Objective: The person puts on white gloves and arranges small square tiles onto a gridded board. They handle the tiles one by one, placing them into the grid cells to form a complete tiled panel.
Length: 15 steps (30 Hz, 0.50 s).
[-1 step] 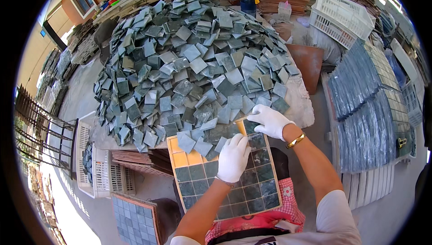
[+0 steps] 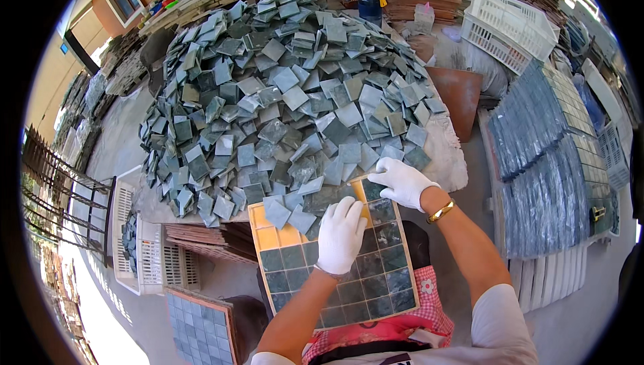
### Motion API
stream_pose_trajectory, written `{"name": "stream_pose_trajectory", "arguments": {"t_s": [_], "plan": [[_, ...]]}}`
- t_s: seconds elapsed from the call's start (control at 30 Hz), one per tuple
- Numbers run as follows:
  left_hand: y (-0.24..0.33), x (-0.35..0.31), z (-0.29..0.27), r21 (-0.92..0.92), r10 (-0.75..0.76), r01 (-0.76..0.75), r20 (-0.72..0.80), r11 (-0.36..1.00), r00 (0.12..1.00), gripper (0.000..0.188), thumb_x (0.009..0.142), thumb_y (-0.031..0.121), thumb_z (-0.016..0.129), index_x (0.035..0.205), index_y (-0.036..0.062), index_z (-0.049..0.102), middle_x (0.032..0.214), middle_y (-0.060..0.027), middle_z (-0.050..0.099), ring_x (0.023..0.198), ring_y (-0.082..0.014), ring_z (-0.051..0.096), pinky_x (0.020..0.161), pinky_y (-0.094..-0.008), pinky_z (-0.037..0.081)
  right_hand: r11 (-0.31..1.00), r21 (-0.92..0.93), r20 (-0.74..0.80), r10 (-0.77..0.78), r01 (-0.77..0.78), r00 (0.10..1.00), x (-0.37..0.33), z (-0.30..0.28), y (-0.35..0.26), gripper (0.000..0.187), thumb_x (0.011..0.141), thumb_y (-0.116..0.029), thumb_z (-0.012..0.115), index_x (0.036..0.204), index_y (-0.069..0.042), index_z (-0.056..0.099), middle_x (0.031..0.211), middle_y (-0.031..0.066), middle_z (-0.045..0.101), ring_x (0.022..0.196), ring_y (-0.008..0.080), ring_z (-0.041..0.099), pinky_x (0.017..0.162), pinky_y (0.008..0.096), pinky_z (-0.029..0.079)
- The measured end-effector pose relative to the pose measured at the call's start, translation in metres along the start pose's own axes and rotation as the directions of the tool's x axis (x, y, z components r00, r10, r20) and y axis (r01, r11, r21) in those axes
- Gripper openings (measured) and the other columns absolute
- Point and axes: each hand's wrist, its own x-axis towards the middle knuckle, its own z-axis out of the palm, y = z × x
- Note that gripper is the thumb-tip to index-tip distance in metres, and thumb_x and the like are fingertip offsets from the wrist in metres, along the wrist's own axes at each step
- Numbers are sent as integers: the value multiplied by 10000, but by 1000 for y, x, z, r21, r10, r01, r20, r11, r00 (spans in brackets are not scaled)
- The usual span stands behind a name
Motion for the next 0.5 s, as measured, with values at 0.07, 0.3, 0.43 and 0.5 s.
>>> {"name": "stream_pose_trajectory", "arguments": {"t_s": [0.07, 0.3, 0.43, 0.5], "plan": [[-13, -6, -12, 121, -12, 16, -33, 993, 999, 408, 713, 114, 710, 1099, 44, 597, 1057, -111, 580, 979, -330, 543, 852, -421, 453, 999, -42, 53, 28, -26, 998, -1, -2, -9, 439, 808, -181, 690, 1209, -53, 567, 1106, 149, 516, 1040, 328, 549, 897, 396, 472], [-22, -24, -21, 289, -122, 102, 53, 952, 991, 528, 720, 120, 711, 1208, 49, 525, 1130, -95, 541, 982, -302, 549, 829, -393, 466, 993, -91, -37, -78, 75, 996, 24, 12, -56, 501, 790, -196, 680, 1232, -39, 503, 1137, 144, 524, 1016, 322, 583, 865, 412, 499], [-42, -31, -19, 253, -143, 160, -84, 954, 986, 410, 771, 42, 597, 1176, 31, 532, 1063, -149, 581, 960, -350, 559, 836, -431, 478, 977, -205, -13, -69, 64, 998, 38, 20, -70, 363, 752, -159, 716, 1020, -30, 506, 1002, 168, 548, 971, 322, 599, 808, 413, 517], [-53, -32, -30, 241, -129, 140, -61, 960, 990, 392, 775, 45, 591, 1163, 29, 534, 1047, -144, 585, 965, -351, 554, 834, -429, 473, 974, -217, -16, -68, 63, 998, 37, 16, -71, 391, 739, -183, 728, 1026, -27, 513, 983, 171, 554, 948, 327, 607, 802, 414, 519]]}}
